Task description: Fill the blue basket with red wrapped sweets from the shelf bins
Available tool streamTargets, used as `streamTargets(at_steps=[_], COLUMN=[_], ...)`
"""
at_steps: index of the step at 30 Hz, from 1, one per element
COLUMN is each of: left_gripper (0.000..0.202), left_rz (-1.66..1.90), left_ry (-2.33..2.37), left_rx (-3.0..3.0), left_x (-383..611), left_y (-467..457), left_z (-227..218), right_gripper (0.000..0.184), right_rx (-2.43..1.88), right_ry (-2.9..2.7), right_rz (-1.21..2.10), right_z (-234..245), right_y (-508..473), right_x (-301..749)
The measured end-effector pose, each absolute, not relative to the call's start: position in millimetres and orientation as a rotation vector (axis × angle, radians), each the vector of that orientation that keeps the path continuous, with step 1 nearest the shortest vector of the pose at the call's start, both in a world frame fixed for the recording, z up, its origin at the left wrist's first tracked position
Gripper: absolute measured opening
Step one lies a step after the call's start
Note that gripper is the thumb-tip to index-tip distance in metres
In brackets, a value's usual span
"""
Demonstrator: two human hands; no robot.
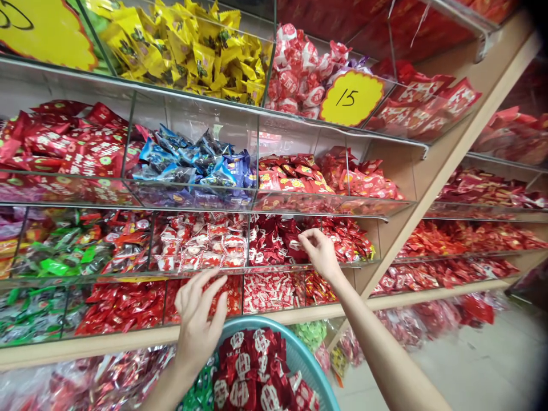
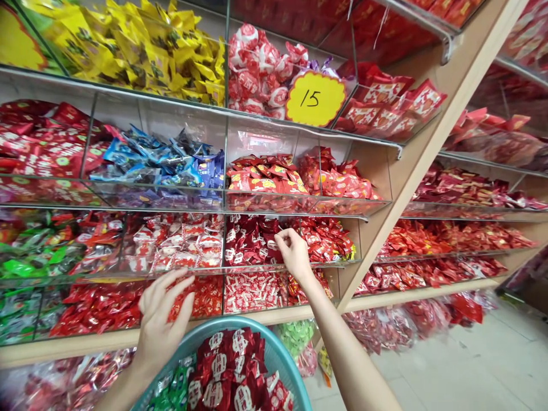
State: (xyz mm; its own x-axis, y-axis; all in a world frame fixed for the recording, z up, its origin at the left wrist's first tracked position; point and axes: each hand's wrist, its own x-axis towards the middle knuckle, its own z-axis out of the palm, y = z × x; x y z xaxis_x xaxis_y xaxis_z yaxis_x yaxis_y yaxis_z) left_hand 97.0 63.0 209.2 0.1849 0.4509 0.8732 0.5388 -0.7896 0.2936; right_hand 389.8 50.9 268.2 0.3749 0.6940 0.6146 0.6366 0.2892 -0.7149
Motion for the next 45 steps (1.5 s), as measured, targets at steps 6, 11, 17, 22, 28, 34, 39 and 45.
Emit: streamTargets(at_steps=[6,11,17,22,28,34,39,45], left_gripper=[0.019,0.046,0.042,0.04,0.035,0.036,0.044,0.05], left_rz=[-1.968,-2.466,-2.619,-2.402,-2.192,-2.332,-2.25,-2.12], left_ry=[-1.193,-1.964,-2.282,-2.244,-2.161,-2.103,-2.709,-2.84], left_rx=[-2.716,-3.109,-2.889,-2.959,-3.108,-3.376,-2.849,-2.702], left_x=[119,138,144,135,128,127,106,89], left_y=[31,-1,-11,-5,1,24,46,51], left_z=[189,190,176,163,167,159,123,87], right_gripper=[0.023,0.023,0.022,0.02,0.017,0.019,0.032,0.046], right_rx=[-1.152,-1.035,-0.912,-0.941,-1.027,-0.88,-1.088,-1.186], right_ry=[-0.952,-0.71,-0.493,-0.481,-0.597,-0.455,-0.408,-0.355], right_rz=[0.395,0.808,1.05,1.065,0.973,1.122,1.045,0.943], right_z=[260,215,164,155,154,145,121,94], right_y=[-3,-35,-48,-51,-48,-38,-41,-57], right_x=[348,303,265,260,259,250,264,287])
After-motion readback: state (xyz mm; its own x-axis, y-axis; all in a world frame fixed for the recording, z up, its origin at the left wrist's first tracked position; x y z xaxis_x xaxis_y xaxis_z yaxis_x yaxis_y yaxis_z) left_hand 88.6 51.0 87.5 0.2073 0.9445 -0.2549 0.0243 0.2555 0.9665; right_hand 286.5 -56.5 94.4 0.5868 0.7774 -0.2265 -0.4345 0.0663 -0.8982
